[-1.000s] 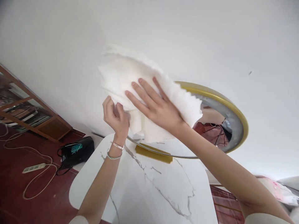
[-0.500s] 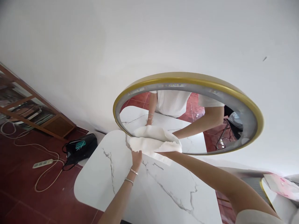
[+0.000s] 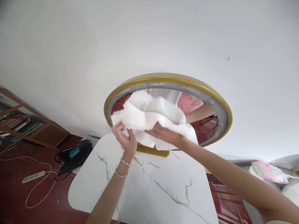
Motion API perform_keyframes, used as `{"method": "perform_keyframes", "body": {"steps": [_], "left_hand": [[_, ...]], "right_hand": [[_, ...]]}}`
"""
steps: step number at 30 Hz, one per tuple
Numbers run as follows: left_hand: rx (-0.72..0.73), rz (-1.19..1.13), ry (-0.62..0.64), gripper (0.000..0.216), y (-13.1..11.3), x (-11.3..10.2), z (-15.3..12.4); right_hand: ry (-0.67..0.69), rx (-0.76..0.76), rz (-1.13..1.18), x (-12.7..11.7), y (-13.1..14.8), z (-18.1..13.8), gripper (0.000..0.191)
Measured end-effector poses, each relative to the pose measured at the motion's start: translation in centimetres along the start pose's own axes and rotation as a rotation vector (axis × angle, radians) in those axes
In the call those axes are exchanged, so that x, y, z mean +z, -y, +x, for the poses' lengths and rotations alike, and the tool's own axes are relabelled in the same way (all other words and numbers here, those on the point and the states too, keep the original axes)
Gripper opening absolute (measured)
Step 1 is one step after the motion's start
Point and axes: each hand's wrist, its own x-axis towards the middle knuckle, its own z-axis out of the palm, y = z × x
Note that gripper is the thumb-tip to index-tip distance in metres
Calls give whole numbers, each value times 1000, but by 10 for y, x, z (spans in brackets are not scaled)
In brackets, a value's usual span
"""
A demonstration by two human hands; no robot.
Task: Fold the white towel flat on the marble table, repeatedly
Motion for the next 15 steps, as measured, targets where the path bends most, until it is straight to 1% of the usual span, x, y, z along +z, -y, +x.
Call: {"method": "perform_keyframes", "body": {"steps": [1,2,4,6,7,8,10,11,13,15], "left_hand": [[58,-32,-8,5,-13,5,22],[109,-70,-10,6,-25,9,42],[200,-148,-12,8,-46,17,73],[261,-191,-15,10,-58,23,92],[274,-196,-13,10,-61,25,97],[274,-193,-10,10,-62,26,99],[238,-180,16,11,-56,25,93],[210,-173,32,10,-50,23,85],[132,-144,72,8,-34,17,61],[15,-86,129,7,-13,8,26]], "right_hand": [[-8,55,-68,-23,-1,3,62],[-33,128,-184,-46,-1,7,63],[-177,236,-382,-91,0,19,59],[-302,255,-497,-124,1,30,53],[-334,254,-515,-133,1,34,51],[-347,253,-512,-138,0,38,49],[-352,253,-480,-134,0,41,49],[-358,244,-470,-127,0,42,50],[-351,188,-453,-103,2,40,53],[-281,101,-393,-73,6,35,54]]}}
